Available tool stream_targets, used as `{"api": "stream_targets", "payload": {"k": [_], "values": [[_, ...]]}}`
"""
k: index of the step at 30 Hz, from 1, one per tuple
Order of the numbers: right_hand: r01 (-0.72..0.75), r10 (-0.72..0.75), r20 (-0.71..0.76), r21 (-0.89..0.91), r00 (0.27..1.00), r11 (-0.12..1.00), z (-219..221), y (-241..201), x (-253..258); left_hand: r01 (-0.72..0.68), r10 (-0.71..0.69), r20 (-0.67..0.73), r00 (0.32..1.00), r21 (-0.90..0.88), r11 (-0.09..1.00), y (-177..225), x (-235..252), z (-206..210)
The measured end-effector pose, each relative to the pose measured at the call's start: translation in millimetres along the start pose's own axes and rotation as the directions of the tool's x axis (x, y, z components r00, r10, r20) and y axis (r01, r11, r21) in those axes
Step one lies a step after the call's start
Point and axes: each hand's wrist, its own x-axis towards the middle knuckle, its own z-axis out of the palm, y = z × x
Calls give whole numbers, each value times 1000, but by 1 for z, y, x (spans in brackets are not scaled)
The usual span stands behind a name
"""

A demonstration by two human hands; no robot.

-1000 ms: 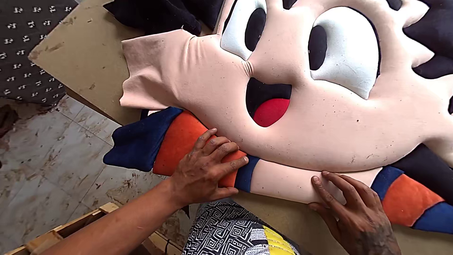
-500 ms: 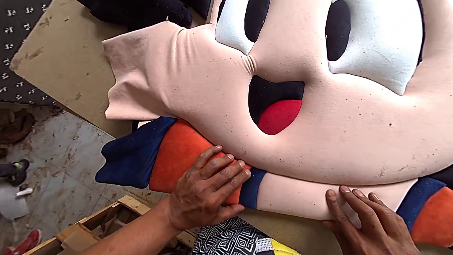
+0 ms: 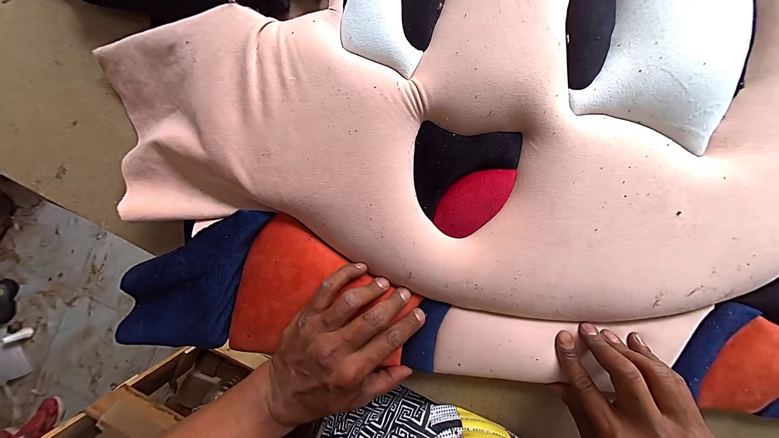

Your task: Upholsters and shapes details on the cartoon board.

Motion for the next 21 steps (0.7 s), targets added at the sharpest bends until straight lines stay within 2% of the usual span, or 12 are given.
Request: {"api": "stream_targets", "payload": {"k": [8,13,15,18,21], "values": [[-12,12,-56,-2,998,1000,1,-2,0,-7,7,-7,1000,-10,1000,0,2,0],[-4,10,-222,29,975,1000,6,3,-4,-34,34,-42,999,18,999,2,2,-2],[10,-3,-228,29,974,1000,2,4,-2,-48,49,-72,996,23,999,3,1,-3],[-69,68,-146,1,987,998,-10,-9,2,-87,88,-18,996,13,996,2,3,-9],[-175,161,-185,-59,969,983,-7,-31,1,-120,118,58,991,35,992,1,7,-10]]}}
